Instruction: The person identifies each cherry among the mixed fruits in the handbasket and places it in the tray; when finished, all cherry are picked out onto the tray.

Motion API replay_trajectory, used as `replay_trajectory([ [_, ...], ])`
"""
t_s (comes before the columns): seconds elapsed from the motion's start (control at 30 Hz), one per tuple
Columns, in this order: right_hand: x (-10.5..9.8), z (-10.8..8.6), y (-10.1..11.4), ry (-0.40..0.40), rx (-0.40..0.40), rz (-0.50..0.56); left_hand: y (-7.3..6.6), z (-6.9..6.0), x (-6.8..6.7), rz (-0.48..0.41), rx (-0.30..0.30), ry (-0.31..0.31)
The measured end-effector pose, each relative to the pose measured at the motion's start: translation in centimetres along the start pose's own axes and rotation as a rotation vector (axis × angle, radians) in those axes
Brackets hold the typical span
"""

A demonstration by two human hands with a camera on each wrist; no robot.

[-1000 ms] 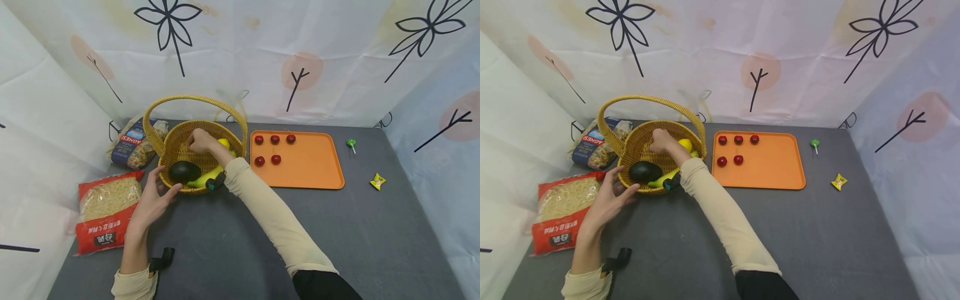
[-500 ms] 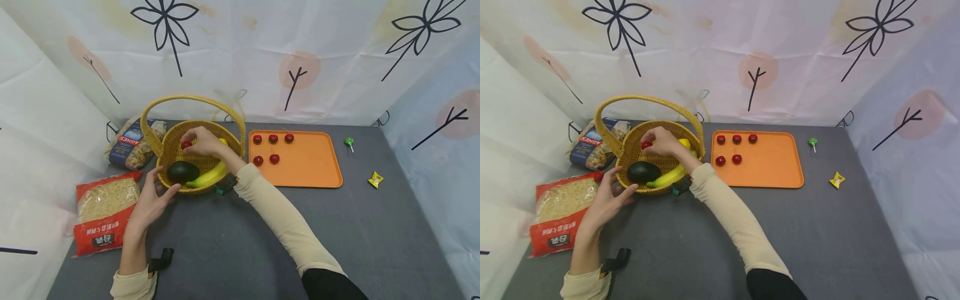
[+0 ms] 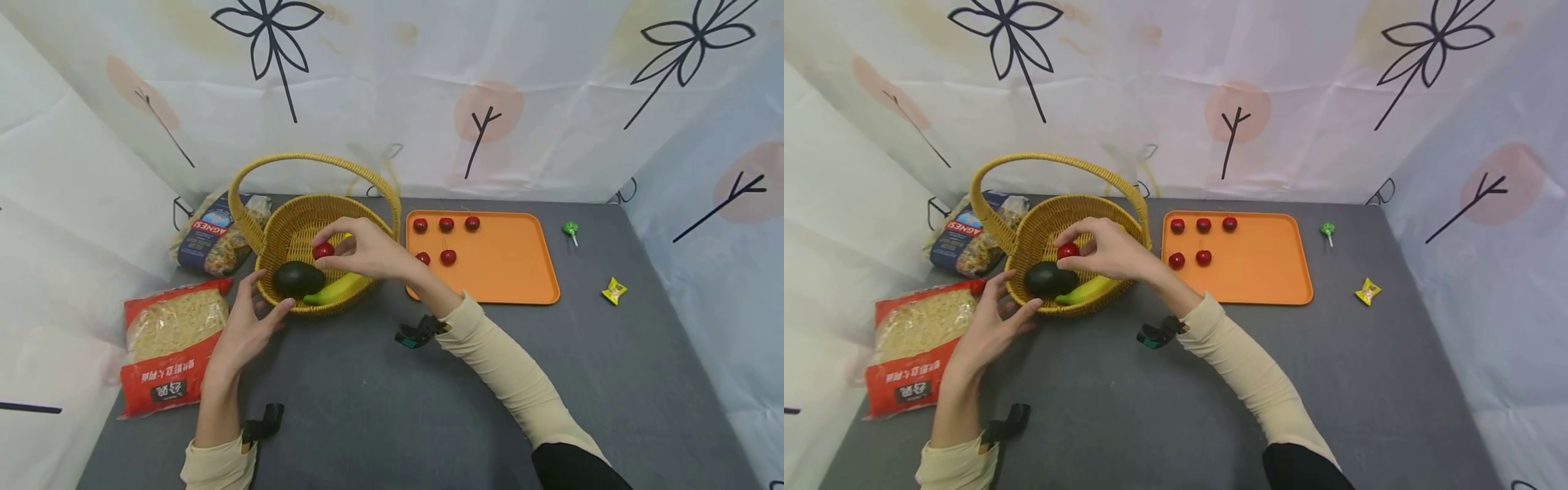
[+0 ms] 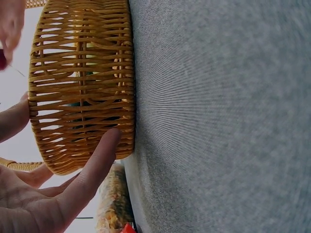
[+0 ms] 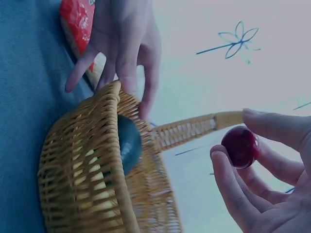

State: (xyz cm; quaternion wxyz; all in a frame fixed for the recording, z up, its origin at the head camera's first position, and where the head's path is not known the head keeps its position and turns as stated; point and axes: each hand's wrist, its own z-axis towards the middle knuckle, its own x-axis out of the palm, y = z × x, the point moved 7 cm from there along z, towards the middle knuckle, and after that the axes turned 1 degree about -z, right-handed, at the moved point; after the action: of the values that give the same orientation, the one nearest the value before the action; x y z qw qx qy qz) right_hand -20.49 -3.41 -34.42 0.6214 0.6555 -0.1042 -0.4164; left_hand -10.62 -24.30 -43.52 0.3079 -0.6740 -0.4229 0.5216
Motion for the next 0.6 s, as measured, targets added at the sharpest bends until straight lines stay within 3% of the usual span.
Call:
replay_trajectory([
  [0.17, -2.0, -4.4, 1.0, -0.069, -0.073, 0.034, -0.1, -0.1, 0.0, 0.011, 0.003, -0.006],
  [0.33, -4.5, -8.6, 1.0, -0.123, -0.088, -0.003, -0.1, -0.1, -0.1, 0.023, 0.002, -0.008],
  [0.6, -9.1, -13.9, -2.4, -0.257, -0.019, -0.109, -0.1, -0.1, -0.1, 0.035, 0.003, -0.009],
])
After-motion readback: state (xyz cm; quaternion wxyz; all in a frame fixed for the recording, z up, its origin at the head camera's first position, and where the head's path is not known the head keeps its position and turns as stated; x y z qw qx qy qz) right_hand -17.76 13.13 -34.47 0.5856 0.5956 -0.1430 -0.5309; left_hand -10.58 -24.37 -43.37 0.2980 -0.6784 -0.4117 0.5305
